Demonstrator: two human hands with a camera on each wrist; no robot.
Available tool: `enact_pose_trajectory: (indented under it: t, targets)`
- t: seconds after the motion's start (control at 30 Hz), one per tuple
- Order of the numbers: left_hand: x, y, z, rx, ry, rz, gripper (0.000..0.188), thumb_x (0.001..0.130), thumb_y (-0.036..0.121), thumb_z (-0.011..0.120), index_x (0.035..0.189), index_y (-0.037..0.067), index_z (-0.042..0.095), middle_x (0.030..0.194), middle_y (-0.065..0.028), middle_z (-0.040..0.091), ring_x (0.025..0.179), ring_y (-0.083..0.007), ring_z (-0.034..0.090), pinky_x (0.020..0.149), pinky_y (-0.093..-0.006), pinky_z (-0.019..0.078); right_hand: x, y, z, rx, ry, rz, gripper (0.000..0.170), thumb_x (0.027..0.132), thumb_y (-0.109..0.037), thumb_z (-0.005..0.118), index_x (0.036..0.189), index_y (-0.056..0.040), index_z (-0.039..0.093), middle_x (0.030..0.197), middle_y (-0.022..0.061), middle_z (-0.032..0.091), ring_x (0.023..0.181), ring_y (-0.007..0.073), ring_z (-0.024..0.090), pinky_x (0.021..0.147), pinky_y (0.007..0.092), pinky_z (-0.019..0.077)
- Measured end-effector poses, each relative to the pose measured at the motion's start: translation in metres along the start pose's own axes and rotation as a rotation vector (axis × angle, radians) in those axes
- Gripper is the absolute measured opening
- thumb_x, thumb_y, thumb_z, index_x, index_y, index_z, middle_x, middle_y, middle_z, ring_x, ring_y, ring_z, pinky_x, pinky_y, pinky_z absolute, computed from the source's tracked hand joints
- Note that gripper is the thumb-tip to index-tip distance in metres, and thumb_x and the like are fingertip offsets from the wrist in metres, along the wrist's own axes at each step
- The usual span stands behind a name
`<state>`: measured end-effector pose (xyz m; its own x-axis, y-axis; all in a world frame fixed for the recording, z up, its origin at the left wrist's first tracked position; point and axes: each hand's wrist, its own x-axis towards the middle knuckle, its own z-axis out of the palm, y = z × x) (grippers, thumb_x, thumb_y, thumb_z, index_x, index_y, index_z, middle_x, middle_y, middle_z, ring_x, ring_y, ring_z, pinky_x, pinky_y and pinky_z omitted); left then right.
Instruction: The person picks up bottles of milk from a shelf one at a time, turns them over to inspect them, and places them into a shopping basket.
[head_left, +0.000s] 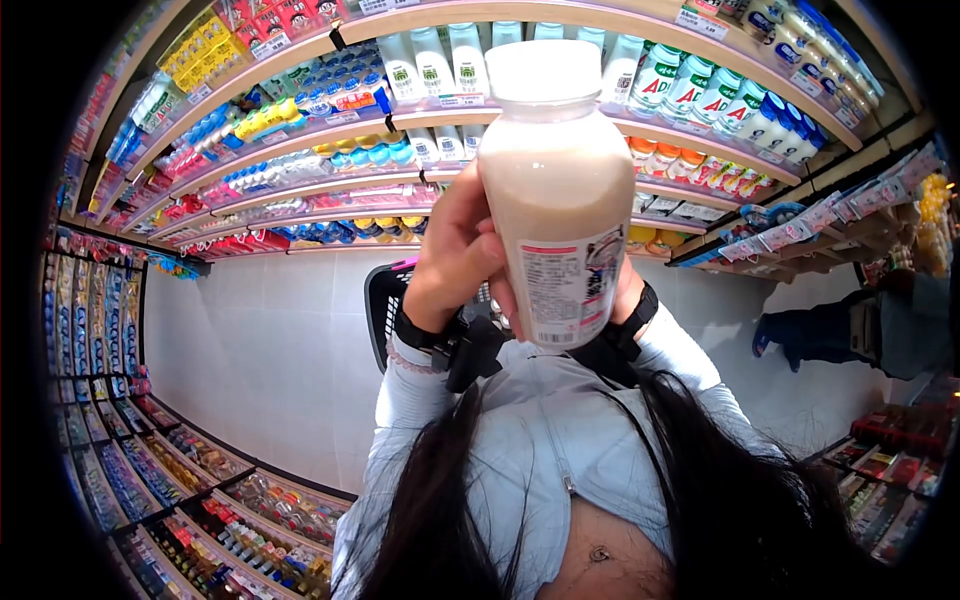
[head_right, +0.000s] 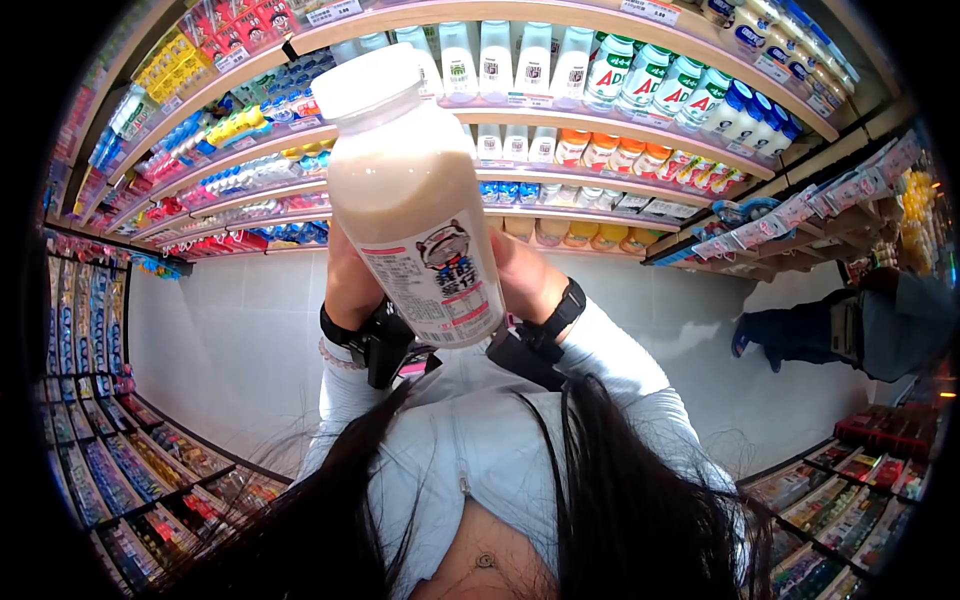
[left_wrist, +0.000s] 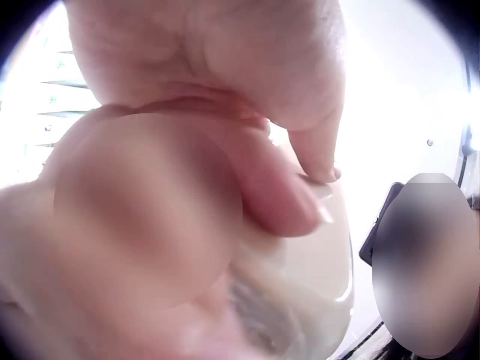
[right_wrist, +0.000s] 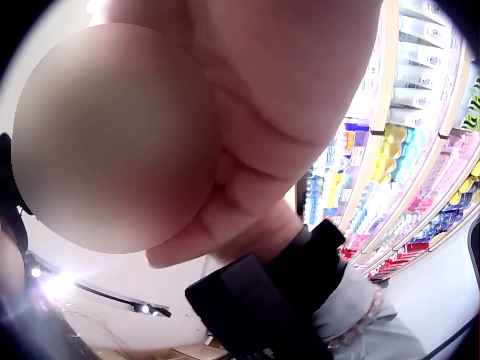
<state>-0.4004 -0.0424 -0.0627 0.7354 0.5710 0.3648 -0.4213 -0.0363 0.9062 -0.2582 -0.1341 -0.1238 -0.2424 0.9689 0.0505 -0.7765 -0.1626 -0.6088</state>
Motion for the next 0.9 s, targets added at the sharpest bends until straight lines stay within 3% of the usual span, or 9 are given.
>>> enact_pose_trajectory:
  t: [0.1, 0.2, 0.27, 0.37, 0.4, 0.5, 0.63, 0.8, 0.9]
  targets:
    - [0.008, 0.005, -0.006, -0.032, 0.098, 0.115, 0.095, 0.072, 0.067, 0.053, 0.131, -0.003, 0.031, 0.125, -0.0165, 0.047, 0.114, -0.0248, 0.047, 0.094, -0.0363, 0.0388, -0.004, -0.023, 0.02, -0.345, 0.088, -0.151, 0.087, 0.07, -0.054, 0.068, 0.129, 0.0028, 0.039, 0.12, 0.011, 0.051, 0.112, 0.0184, 0.047, 0.094, 0.0305, 0.037]
    - [0.018, 0.018, -0.015, 0.158, 0.145, 0.173, 0.108, 0.069, 0.08, 0.038, 0.133, -0.007, 0.025, 0.126, -0.0227, 0.045, 0.116, -0.0304, 0.045, 0.096, -0.0395, 0.038, 0.012, -0.047, 0.002, -0.679, 0.062, -0.059, 0.077, 0.07, -0.034, 0.073, 0.128, 0.0048, 0.04, 0.119, 0.0088, 0.051, 0.11, 0.0152, 0.046, 0.095, 0.0281, 0.0344]
    - [0.015, 0.013, -0.025, 0.128, 0.151, 0.156, 0.094, 0.076, 0.069, 0.048, 0.13, -0.006, 0.033, 0.123, -0.0202, 0.049, 0.112, -0.0239, 0.049, 0.093, -0.0348, 0.0395, 0.016, -0.048, -0.009, -0.768, 0.13, -0.109, 0.066, 0.071, -0.015, 0.074, 0.126, 0.0029, 0.043, 0.12, 0.0081, 0.051, 0.11, 0.0144, 0.046, 0.096, 0.0283, 0.034]
    - [0.011, -0.011, -0.042, 0.279, 0.182, 0.07, 0.081, 0.081, 0.061, 0.048, 0.128, -0.005, 0.038, 0.122, -0.0192, 0.051, 0.113, -0.0233, 0.049, 0.093, -0.0339, 0.0392, 0.021, -0.054, -0.026, -0.9, 0.172, -0.085, 0.063, 0.067, -0.011, 0.076, 0.124, -0.0018, 0.049, 0.116, 0.0068, 0.055, 0.108, 0.0143, 0.049, 0.094, 0.0285, 0.0363]
    - [0.012, -0.024, -0.045, 0.309, 0.195, 0.15, 0.061, 0.084, 0.044, 0.055, 0.121, -0.003, 0.045, 0.113, -0.0154, 0.056, 0.106, -0.0213, 0.052, 0.091, -0.0321, 0.0394, 0.022, -0.057, -0.032, -0.958, 0.186, -0.083, 0.062, 0.067, -0.011, 0.076, 0.123, -0.0029, 0.05, 0.115, 0.0069, 0.056, 0.107, 0.0149, 0.05, 0.094, 0.0286, 0.0369]
    - [0.001, -0.052, -0.054, 0.679, 0.263, -0.026, 0.042, 0.078, 0.025, 0.065, 0.109, 0.0, 0.051, 0.094, -0.0099, 0.057, 0.09, -0.0189, 0.054, 0.082, -0.0302, 0.0412, 0.03, -0.058, -0.061, -1.137, 0.215, -0.029, 0.061, 0.064, -0.012, 0.077, 0.12, -0.0048, 0.053, 0.113, 0.0084, 0.057, 0.106, 0.0172, 0.052, 0.093, 0.029, 0.0382]
    - [-0.01, -0.106, -0.054, 0.666, 0.409, -0.465, 0.039, 0.079, 0.035, 0.066, 0.093, 0.002, 0.052, 0.073, -0.0132, 0.06, 0.062, -0.0227, 0.06, 0.058, -0.0306, 0.0462, 0.038, -0.044, -0.125, -1.142, 0.211, 0.142, 0.065, 0.061, -0.018, 0.079, 0.119, -0.0059, 0.054, 0.111, 0.0094, 0.057, 0.104, 0.019, 0.053, 0.092, 0.0299, 0.0392]
    - [-0.032, -0.183, -0.061, 0.774, 0.445, -0.634, 0.043, 0.076, 0.035, 0.068, 0.093, 0.0, 0.05, 0.075, -0.0184, 0.061, 0.067, -0.0319, 0.062, 0.059, -0.0367, 0.0475, 0.05, 0.002, -0.212, -1.123, 0.006, 0.347, 0.068, 0.06, -0.007, 0.079, 0.121, -0.0062, 0.05, 0.113, 0.0056, 0.052, 0.104, 0.0154, 0.05, 0.09, 0.0276, 0.041]
    - [-0.046, -0.223, -0.06, 0.771, 0.49, -0.765, 0.045, 0.074, 0.034, 0.069, 0.094, 0.001, 0.047, 0.074, -0.0182, 0.06, 0.068, -0.0344, 0.061, 0.058, -0.0394, 0.047, 0.05, 0.049, -0.26, -1.094, 0.046, 0.464, 0.069, 0.054, -0.004, 0.077, 0.117, -0.0028, 0.05, 0.112, 0.0116, 0.054, 0.107, 0.0229, 0.051, 0.092, 0.0305, 0.0396]
